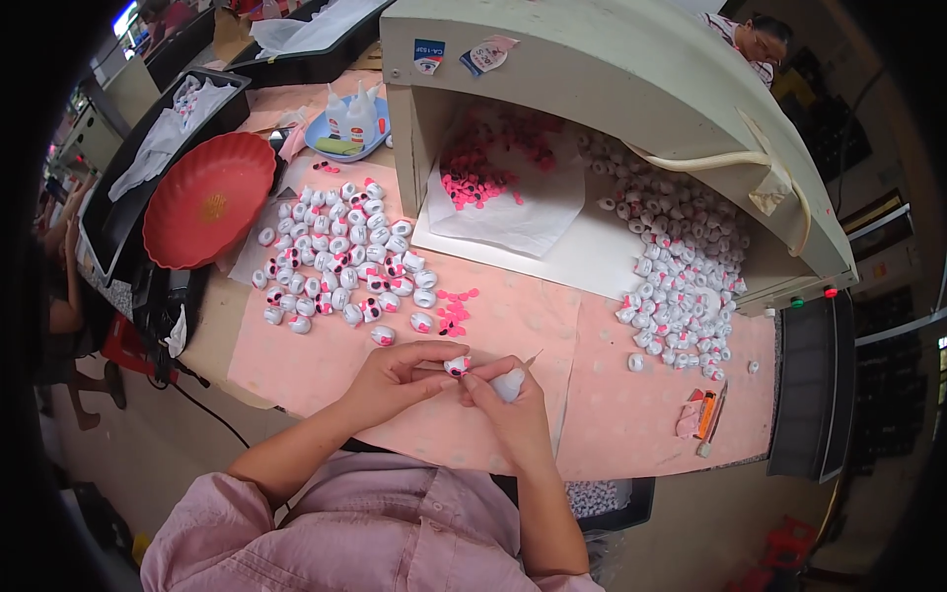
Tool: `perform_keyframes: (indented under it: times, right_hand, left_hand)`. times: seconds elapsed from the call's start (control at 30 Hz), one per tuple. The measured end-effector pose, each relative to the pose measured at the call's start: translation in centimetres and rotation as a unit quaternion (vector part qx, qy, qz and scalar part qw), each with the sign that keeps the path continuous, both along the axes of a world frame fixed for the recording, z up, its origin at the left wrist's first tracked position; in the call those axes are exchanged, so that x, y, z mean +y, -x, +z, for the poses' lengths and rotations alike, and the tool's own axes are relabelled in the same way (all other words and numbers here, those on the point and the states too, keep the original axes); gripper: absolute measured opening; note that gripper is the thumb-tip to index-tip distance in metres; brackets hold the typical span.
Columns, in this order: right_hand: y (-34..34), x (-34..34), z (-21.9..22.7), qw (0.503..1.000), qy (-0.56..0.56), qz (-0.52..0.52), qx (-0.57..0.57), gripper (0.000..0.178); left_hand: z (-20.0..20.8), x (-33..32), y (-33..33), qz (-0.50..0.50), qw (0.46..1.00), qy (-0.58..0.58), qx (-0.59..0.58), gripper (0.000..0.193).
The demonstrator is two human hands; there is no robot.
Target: The person applies adhesive to plastic figurine parts using a squeeze bottle and attaches small decorative pieces to them by hand.
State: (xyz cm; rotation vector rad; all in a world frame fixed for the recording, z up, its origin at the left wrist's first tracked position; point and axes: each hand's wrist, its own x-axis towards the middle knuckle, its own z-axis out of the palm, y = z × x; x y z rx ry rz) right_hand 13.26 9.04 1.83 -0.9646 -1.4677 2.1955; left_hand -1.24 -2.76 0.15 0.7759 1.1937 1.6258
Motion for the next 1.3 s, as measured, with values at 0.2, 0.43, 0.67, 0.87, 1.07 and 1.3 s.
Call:
perform_keyframes:
  times: [0.2, 0.43, 0.67, 0.87, 1.07, 1.3]
  right_hand:
    - [0.7, -1.1, 0.5, 0.994, -0.091, -0.039, 0.053, 0.016]
    - [0.5, -0.9, 0.1, 0.995, -0.093, 0.000, 0.031, 0.024]
    - [0.7, -1.2, -0.5, 0.993, -0.086, -0.028, 0.081, 0.021]
    - [-0.5, 0.2, -0.4, 0.995, 0.065, 0.024, 0.069, 0.019]
    - [-6.4, 3.4, 1.5, 0.982, -0.061, -0.178, -0.002, 0.022]
    - [-10.1, 5.1, -1.5, 0.939, -0.181, -0.287, 0.047, 0.031]
  left_hand:
    - [-0.1, 0.0, 0.2, -0.003, 0.998, -0.018, -0.052, 0.028]
    - [0.2, -0.2, 0.4, -0.020, 0.998, -0.002, -0.053, 0.028]
    - [0.2, -0.3, 0.5, -0.048, 0.997, -0.003, -0.066, 0.028]
    - [-0.1, -0.2, -0.2, -0.036, 0.999, -0.005, -0.024, 0.027]
    - [1.2, -0.6, 0.8, 0.101, 0.837, 0.024, 0.537, 0.035]
    - [3.6, 9.1, -4.6, -0.022, 0.824, -0.081, 0.560, 0.040]
